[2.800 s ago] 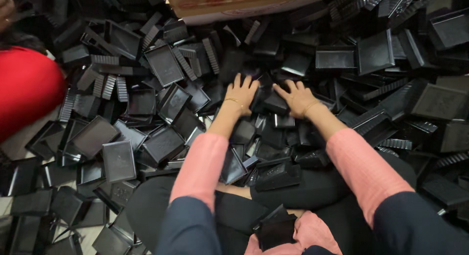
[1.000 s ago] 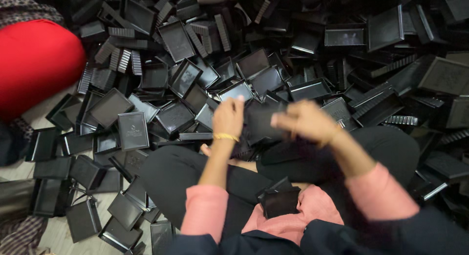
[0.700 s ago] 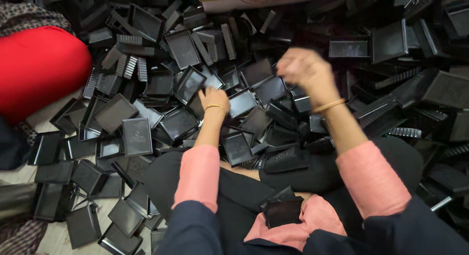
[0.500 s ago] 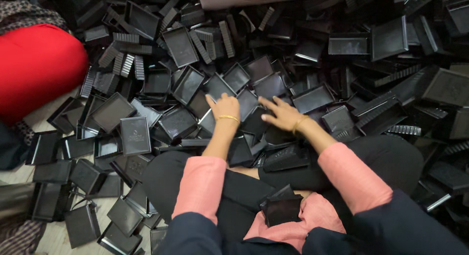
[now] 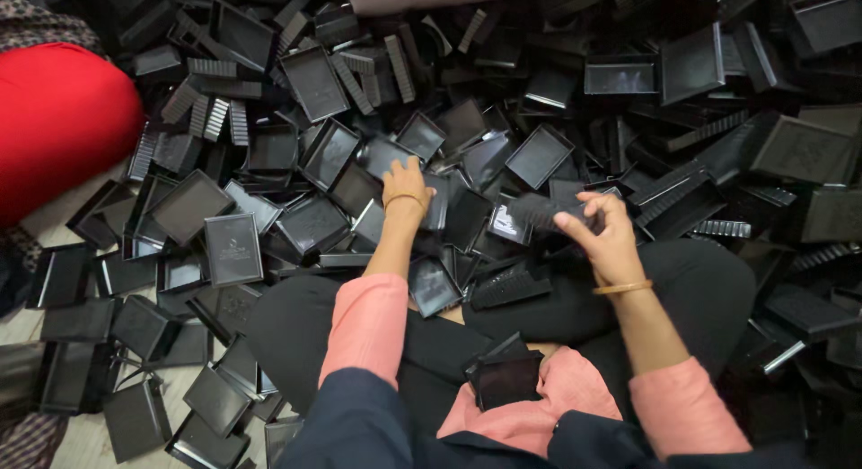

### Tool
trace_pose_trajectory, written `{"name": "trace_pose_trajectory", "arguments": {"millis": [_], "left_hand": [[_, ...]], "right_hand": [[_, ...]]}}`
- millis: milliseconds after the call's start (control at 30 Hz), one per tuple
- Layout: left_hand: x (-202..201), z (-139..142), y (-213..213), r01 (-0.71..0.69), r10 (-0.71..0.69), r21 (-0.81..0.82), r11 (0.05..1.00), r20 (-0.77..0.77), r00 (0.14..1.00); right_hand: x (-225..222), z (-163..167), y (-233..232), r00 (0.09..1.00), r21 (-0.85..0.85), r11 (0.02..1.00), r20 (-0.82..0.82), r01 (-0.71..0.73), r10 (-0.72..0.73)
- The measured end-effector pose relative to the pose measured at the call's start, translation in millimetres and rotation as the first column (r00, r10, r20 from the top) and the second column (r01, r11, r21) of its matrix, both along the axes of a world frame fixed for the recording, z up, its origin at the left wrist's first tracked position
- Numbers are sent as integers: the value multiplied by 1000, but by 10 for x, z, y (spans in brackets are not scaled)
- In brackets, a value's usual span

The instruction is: The person sits on the floor and repeatedly picks up two black plastic components from a large pile. They align and press the parts together by hand, then place the assembled unit aside. The process continues with one-at-a-time handling of identical parts.

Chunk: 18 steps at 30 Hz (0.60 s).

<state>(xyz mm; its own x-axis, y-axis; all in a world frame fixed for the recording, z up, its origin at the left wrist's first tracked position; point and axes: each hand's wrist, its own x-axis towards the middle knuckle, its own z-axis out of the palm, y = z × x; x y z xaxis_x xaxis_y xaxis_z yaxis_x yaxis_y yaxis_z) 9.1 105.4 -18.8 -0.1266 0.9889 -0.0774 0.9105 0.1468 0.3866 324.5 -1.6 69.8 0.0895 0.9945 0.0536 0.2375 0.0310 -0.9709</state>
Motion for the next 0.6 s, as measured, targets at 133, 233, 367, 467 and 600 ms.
{"name": "trace_pose_trajectory", "arguments": {"millis": [133,233,367,467,600], "left_hand": [[90,27,-222,32,-133,203,979,509,850],[308,239,-587,-61,-88,139,988,852,516],[389,546,-975,-125,-11,-41,991,921,-389],[432,642,-997,-150,89,-196,969,846,-526],[531,593,-916,-79,93,-144,986,889,-449]], "right_hand": [[-244,-79,-81,824,-89,996,-565,-21,-33],[-614,-21,-197,937,56,989,-318,-135,145],[-975,157,-396,928,-87,969,277,-233,248],[-1037,294,-433,985,-140,977,41,-159,166],[-1028,359,-383,978,-228,955,-134,-188,161]]}}
